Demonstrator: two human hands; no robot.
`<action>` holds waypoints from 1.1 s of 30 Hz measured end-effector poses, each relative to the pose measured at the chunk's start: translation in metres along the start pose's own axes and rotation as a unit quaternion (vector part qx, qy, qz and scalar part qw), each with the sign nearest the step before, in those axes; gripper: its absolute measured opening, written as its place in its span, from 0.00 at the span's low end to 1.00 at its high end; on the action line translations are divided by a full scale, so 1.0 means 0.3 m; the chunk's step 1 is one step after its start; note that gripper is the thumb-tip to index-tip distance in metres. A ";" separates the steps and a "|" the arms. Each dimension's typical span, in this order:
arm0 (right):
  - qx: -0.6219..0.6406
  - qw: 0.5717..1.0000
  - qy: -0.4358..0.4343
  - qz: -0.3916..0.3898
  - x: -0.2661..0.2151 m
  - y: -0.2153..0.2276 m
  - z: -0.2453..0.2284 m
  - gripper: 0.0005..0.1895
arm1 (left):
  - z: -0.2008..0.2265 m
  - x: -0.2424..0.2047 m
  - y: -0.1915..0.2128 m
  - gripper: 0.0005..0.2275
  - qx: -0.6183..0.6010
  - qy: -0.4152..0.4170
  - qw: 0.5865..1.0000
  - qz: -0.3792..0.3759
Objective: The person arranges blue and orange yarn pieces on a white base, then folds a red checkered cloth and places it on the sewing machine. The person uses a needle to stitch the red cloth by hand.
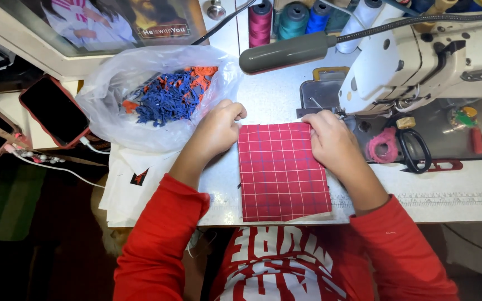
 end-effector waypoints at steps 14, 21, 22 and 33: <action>0.018 0.991 -0.120 -0.057 0.006 0.026 -0.011 0.09 | 0.044 -0.018 -0.003 0.03 0.053 -0.010 0.998 -0.042; 0.006 0.999 -0.049 -0.002 0.031 -0.014 0.009 0.05 | 0.020 -0.024 0.003 0.09 -0.098 0.042 0.993 -0.049; 0.000 0.999 -0.045 0.000 0.030 -0.015 0.004 0.05 | 0.017 -0.023 0.000 0.14 -0.109 0.051 0.991 -0.056; -0.068 0.996 0.013 0.062 0.024 -0.039 0.015 0.12 | 0.183 -0.034 -0.185 0.15 0.015 -0.352 0.927 0.125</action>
Point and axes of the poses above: each hand's wrist, its own x-axis towards the middle knuckle, its own y-axis out of the back of the hand, z = x × y, the point moved 2 cm from there along x, towards the middle knuckle, and after that the axes turned 4 degrees about -z, right-handed, at the moved point
